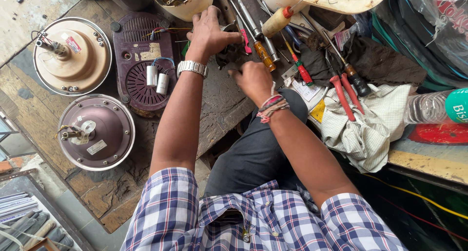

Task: The person uses a screwdriver to loosen and remove screws from a small electric motor housing. They then separate the motor casing, inspect the internal components, and manipulate the wires and rotor assembly.

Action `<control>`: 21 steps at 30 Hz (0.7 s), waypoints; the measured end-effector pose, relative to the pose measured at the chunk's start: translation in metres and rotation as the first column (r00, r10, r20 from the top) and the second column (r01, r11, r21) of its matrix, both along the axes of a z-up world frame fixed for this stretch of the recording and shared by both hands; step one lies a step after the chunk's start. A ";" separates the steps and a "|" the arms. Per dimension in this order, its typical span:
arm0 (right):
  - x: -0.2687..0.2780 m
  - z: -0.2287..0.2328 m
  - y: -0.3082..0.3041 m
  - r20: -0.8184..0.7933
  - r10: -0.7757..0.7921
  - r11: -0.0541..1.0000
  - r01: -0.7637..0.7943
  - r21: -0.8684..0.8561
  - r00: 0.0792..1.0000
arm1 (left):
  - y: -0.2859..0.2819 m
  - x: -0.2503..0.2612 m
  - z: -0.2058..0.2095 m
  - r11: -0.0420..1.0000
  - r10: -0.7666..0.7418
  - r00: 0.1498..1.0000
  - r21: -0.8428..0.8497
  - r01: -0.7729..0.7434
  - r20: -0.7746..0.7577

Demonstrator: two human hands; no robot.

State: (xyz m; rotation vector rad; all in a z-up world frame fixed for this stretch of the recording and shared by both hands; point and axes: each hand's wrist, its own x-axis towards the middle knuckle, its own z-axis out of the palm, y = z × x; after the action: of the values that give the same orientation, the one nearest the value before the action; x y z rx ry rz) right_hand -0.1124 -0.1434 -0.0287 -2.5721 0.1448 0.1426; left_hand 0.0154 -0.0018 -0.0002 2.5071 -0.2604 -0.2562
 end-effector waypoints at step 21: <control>0.020 -0.020 0.014 0.062 0.054 0.949 -0.032 -0.314 0.997 | 0.002 0.023 0.018 0.999 -0.039 0.994 0.010 0.040 -0.105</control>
State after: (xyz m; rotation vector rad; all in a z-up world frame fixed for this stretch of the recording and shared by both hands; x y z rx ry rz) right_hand -0.0928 -0.1298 -0.0485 -2.8950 0.0901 0.0481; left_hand 0.0384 0.0003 0.0175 2.4927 -0.2665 -0.4057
